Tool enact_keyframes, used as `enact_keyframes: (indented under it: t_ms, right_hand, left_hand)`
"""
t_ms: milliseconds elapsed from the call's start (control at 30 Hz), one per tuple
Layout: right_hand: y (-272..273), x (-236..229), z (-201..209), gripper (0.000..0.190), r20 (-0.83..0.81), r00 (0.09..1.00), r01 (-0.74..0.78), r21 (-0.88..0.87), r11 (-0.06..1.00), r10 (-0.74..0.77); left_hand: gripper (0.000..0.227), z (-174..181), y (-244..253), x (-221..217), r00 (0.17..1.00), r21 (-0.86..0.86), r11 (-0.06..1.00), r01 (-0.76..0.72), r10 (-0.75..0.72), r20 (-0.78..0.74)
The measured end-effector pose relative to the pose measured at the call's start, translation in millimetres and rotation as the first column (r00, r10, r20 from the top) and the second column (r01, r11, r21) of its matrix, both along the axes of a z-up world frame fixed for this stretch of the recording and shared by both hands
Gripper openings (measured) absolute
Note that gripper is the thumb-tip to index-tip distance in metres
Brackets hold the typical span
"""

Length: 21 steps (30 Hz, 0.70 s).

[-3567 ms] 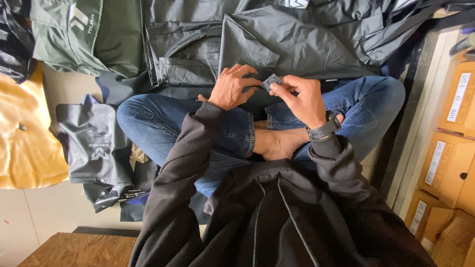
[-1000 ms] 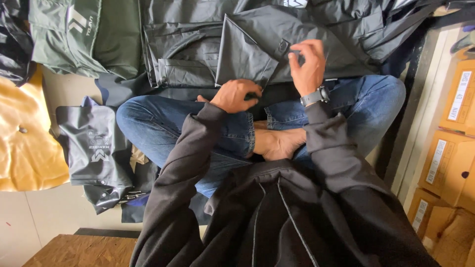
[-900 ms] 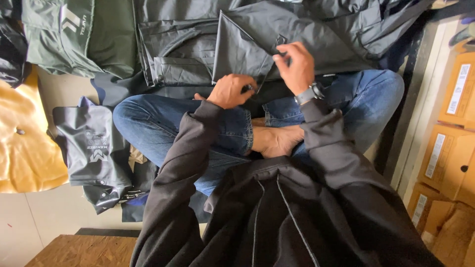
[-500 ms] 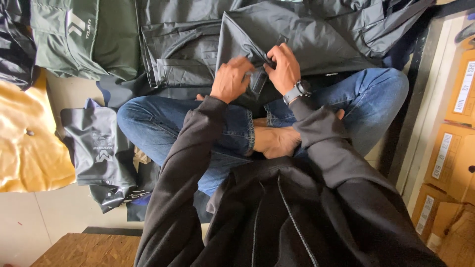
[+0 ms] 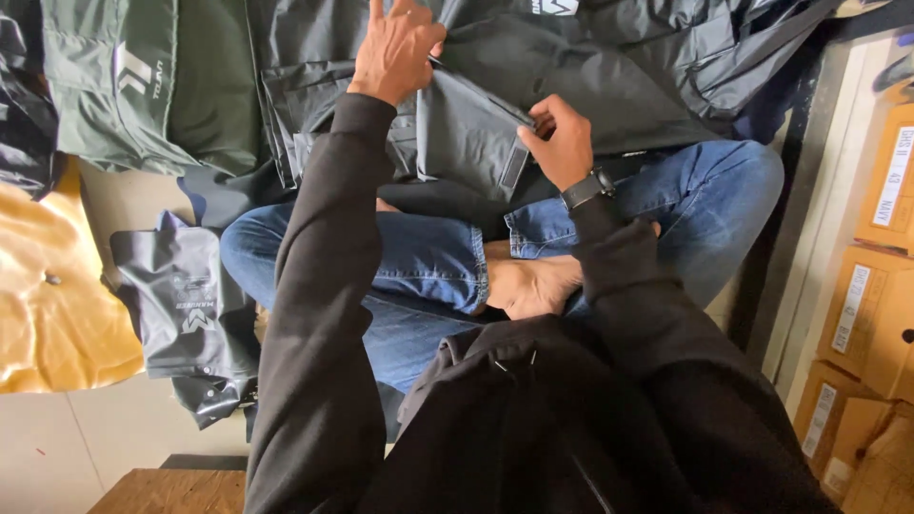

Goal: Folding a large black waterproof garment into a smaller square on the floor.

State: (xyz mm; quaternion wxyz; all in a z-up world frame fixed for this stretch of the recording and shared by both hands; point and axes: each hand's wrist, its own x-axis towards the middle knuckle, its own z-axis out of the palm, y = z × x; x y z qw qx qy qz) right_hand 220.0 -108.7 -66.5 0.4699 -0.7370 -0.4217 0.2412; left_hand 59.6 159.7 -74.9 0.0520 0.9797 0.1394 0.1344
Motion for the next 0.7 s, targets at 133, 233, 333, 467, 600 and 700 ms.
enact_keyframes:
  t_ms: [133,233,333,467,600,700]
  right_hand:
    - [5,4,-4,0.021,0.037,0.999,0.021,-0.016,1.0,-0.021]
    - [3,4,-1,0.022,0.095,0.995,0.008,-0.044,0.999,-0.004]
    - [3,4,12,0.028,0.154,0.986,-0.053,-0.036,0.998,0.058]
    - [-1,2,27,0.028,0.322,0.932,-0.143,-0.089,0.986,0.164]
    - [-7,4,23,0.031,0.408,0.877,-0.226,-0.115,0.967,0.254]
    - [-11,5,9,0.033,0.432,0.867,-0.222,-0.115,0.968,0.25]
  left_hand:
    - [0.012,-11,-2,7,1.0,0.016,1.0,-0.013,0.013,0.016]
    - [0.01,-8,-11,4,0.998,0.068,0.997,-0.025,0.021,0.058]
    - [0.004,4,-19,-3,0.996,0.183,0.983,-0.01,-0.007,0.091]
    - [0.005,10,-31,-20,0.996,0.226,0.974,-0.023,0.004,0.085]
    - [0.021,21,-51,-34,1.0,0.182,0.983,-0.017,0.02,-0.013]
    - [0.027,51,-91,-25,0.98,0.065,0.998,-0.013,0.0,0.2]
